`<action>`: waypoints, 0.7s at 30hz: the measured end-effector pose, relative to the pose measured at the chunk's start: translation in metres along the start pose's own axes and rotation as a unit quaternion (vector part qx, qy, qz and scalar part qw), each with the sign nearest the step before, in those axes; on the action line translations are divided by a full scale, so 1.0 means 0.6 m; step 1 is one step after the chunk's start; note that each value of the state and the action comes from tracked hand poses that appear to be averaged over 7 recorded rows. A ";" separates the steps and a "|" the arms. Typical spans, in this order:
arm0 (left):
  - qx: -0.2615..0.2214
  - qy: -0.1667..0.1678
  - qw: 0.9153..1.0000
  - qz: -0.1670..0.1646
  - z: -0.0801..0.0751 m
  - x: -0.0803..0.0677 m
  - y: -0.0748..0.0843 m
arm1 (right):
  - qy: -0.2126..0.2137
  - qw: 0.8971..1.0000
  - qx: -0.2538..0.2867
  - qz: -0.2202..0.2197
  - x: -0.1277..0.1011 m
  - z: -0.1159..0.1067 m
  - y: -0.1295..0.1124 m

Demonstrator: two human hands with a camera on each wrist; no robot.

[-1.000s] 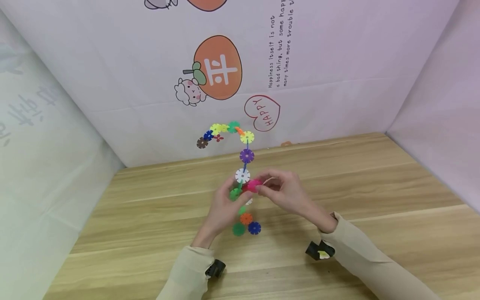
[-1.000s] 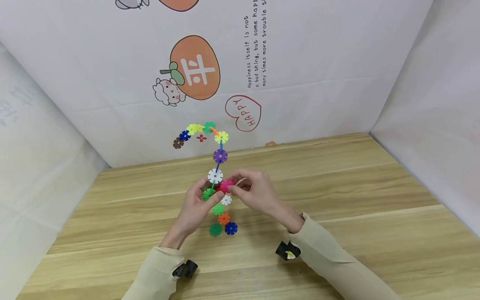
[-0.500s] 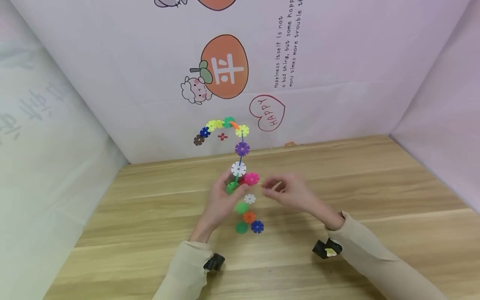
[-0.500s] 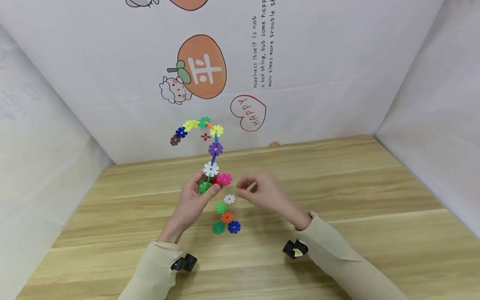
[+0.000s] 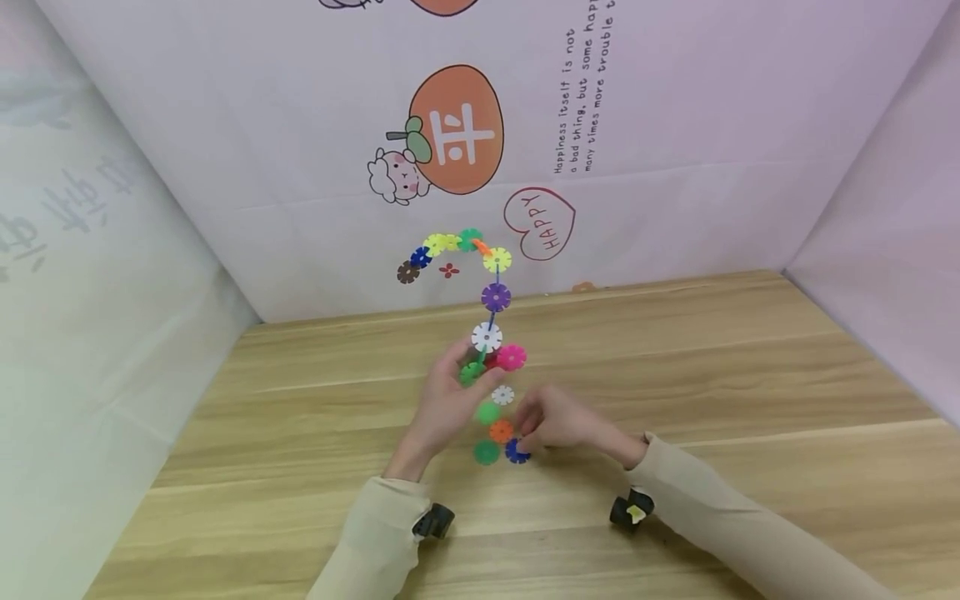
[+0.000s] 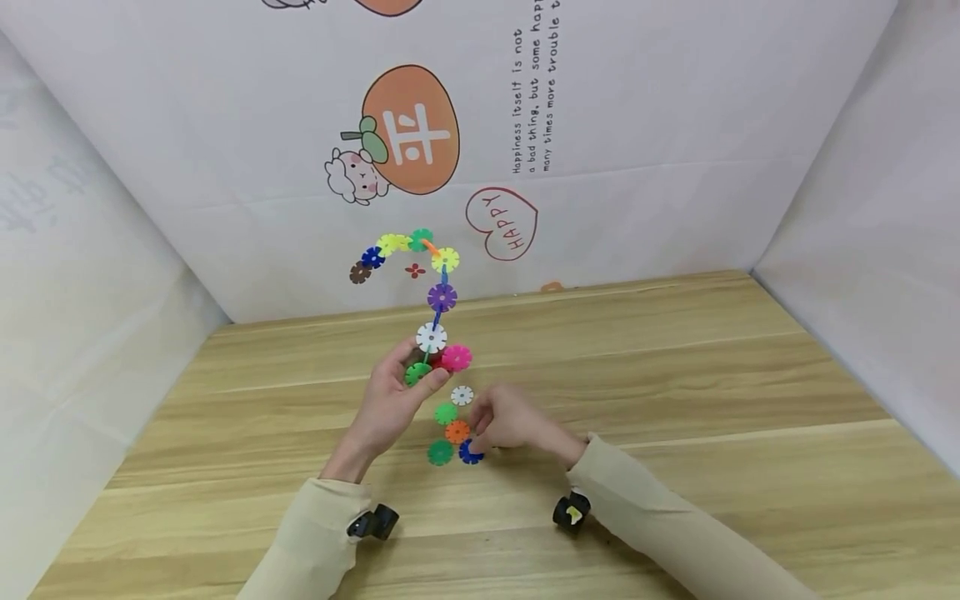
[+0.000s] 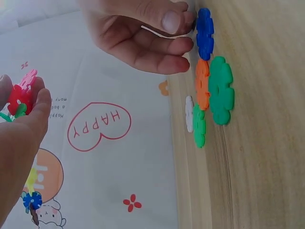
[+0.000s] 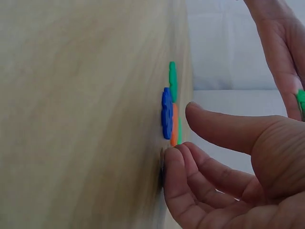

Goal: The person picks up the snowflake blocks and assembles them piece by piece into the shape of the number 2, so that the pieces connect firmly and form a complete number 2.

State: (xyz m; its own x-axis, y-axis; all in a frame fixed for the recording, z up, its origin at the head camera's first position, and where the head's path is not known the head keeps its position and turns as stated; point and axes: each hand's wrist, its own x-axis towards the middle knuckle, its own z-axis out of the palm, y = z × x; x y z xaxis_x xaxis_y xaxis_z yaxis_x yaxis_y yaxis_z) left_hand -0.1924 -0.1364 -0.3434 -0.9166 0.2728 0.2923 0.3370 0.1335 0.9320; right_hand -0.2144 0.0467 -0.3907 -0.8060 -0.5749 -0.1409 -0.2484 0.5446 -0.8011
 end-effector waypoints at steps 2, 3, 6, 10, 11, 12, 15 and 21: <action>0.001 0.001 1.000 0.001 -0.001 0.003 -0.010 | 0.008 1.000 -0.007 0.013 0.001 0.005 -0.003; 0.001 0.000 1.000 0.000 -0.002 0.005 -0.015 | 0.010 1.000 -0.009 0.014 0.001 0.007 -0.004; 0.001 0.000 1.000 0.001 -0.003 0.005 -0.016 | 0.015 0.999 -0.027 0.011 0.001 0.013 -0.006; 0.001 -0.002 1.000 -0.002 -0.004 0.003 -0.012 | 0.015 0.998 -0.060 -0.005 0.000 0.018 -0.009; -0.001 -0.003 1.000 -0.003 -0.004 0.003 -0.010 | 0.014 0.998 -0.065 -0.008 0.000 0.018 -0.010; -0.003 -0.004 1.000 -0.003 -0.004 0.003 -0.009 | 0.013 0.997 -0.070 -0.012 -0.001 0.019 -0.011; -0.008 -0.007 1.000 -0.003 -0.005 0.003 -0.008 | 0.009 0.996 -0.082 -0.015 -0.004 0.020 -0.016; -0.018 -0.015 1.000 0.004 -0.005 0.004 -0.012 | 0.002 0.997 -0.077 -0.028 -0.013 0.022 -0.023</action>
State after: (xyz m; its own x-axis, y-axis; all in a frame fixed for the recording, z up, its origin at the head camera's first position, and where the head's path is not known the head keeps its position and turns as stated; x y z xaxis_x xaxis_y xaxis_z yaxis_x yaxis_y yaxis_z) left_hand -0.1977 -0.1398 -0.3484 -0.9069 0.3031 0.2929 0.3350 0.0966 0.9373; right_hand -0.1975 0.0354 -0.3860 -0.7911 -0.6041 -0.0962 -0.3720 0.6000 -0.7083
